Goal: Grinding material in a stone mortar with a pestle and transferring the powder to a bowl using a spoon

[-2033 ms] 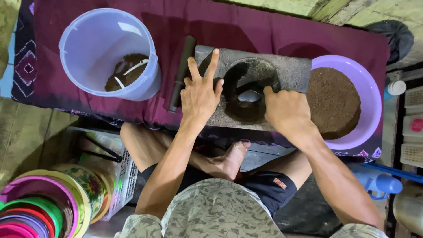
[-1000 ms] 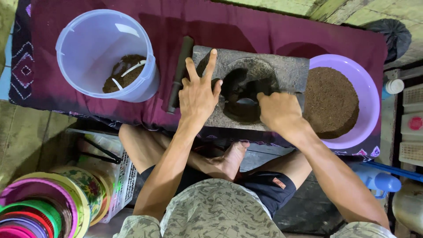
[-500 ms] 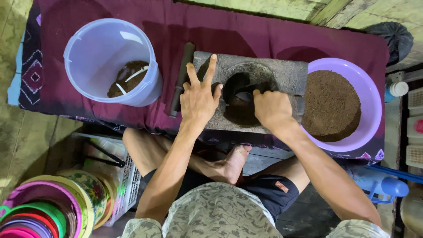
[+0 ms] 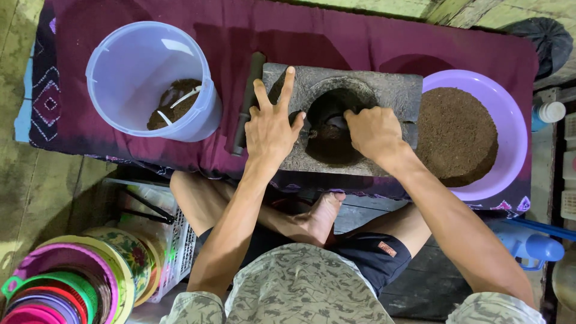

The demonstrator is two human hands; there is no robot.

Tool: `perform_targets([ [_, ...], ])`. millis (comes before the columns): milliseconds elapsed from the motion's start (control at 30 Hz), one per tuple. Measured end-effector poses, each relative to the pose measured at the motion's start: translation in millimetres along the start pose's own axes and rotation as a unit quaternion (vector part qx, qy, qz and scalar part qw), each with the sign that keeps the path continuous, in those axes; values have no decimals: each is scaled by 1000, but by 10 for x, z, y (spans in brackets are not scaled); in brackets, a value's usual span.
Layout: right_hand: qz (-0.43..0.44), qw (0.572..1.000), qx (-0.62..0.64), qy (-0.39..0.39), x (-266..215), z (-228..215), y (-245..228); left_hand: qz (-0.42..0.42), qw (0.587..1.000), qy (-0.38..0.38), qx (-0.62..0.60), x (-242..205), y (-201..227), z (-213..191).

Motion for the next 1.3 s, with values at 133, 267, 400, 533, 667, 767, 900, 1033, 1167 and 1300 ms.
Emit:
perform_targets([
  [133,-12,998,17,-55,-63,-59,40,3,1000,4,5,29,10,4],
  [267,-1,993,77,-94,-115,-40,95,-2,1000,-3,-1,20,9,-7],
  [400,35,981,159,-106,-262,-297,148,1,1000,-3,-8,17,4,-11],
  [533,55,975,198,-88,-356,-274,192,7,1000,13,-2,35,0,3],
  [667,65,967,236,-75,-415,-362,230,8,1000,-9,-5,89,0,-7],
  [767,72,966,239,-72,-405,-445,252,10,1000,-8,-6,168,1,16],
  [900,67,964,247,-74,-351,-521,292,-5,1000,-31,2,321,1,42],
  [1033,52,963,247,-89,-274,-444,315,-11,998,-55,-9,314,16,-2],
  [1167,50,954,283,-86,-276,-485,338,-10,999,-41,-31,333,-12,16],
  [1300,41,953,292,-75,-256,-432,370,23,996,82,-34,359,-9,-56],
])
Point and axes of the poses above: each hand's wrist, its own x-axis towards the middle knuckle, its own z-axis out of the palm, y = z × x, the point moved 1 cm from there along x, towards the middle knuckle, and after that the axes turned 6 degrees about -x, right-handed, at the moved point
